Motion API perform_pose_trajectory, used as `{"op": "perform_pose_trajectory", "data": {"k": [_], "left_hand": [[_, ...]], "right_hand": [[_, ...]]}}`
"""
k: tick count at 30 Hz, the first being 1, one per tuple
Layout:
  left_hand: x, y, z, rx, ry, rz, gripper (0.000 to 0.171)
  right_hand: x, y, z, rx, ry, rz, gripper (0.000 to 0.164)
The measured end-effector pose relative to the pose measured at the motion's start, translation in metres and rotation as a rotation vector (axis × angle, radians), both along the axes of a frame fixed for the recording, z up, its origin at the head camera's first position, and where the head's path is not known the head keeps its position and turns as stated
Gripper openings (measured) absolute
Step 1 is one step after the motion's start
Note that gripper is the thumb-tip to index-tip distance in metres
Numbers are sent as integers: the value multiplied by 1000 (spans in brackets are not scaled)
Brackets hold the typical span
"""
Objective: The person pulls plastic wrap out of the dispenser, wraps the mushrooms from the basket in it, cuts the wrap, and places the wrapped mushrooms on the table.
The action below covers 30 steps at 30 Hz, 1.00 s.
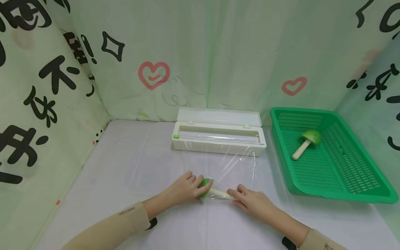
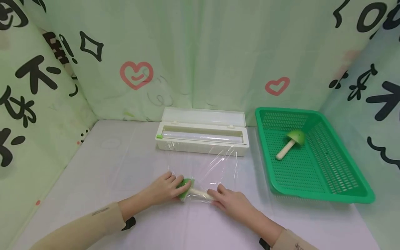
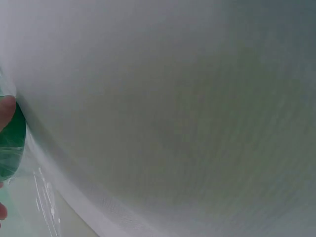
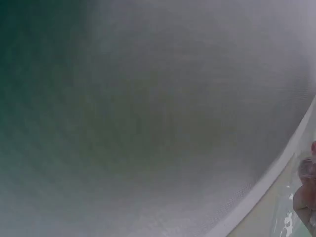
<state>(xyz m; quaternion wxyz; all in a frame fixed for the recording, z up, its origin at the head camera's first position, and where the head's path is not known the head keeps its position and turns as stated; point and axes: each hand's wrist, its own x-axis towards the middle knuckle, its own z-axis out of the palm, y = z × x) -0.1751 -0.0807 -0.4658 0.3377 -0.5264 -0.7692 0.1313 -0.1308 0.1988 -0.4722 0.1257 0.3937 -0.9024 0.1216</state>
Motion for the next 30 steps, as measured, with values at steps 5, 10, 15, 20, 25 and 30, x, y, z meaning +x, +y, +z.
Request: {"op": "perform_pose_trajectory", "data": {"k": [5, 10, 15, 20, 25, 30], "left_hand": [[-3, 1, -7, -13, -60, 45, 67], [-2, 0, -10, 4, -158, 94, 69], [0, -1, -11, 47, -265, 125, 73], [2, -2, -13, 155, -481, 107, 67], [5, -7, -12, 230, -590, 85, 62], [5, -14, -9, 234, -547, 60, 62]], "right_hand": [[-2, 2, -4, 44, -103, -23, 38], [-4, 5, -4, 54, -156, -10, 38], [-9, 7, -6, 63, -159, -8, 39], [-13, 9, -7, 70, -148, -18, 39], [-15, 11, -3, 75, -186, -20, 40], [-20, 11, 1, 98, -193, -31, 42]]}}
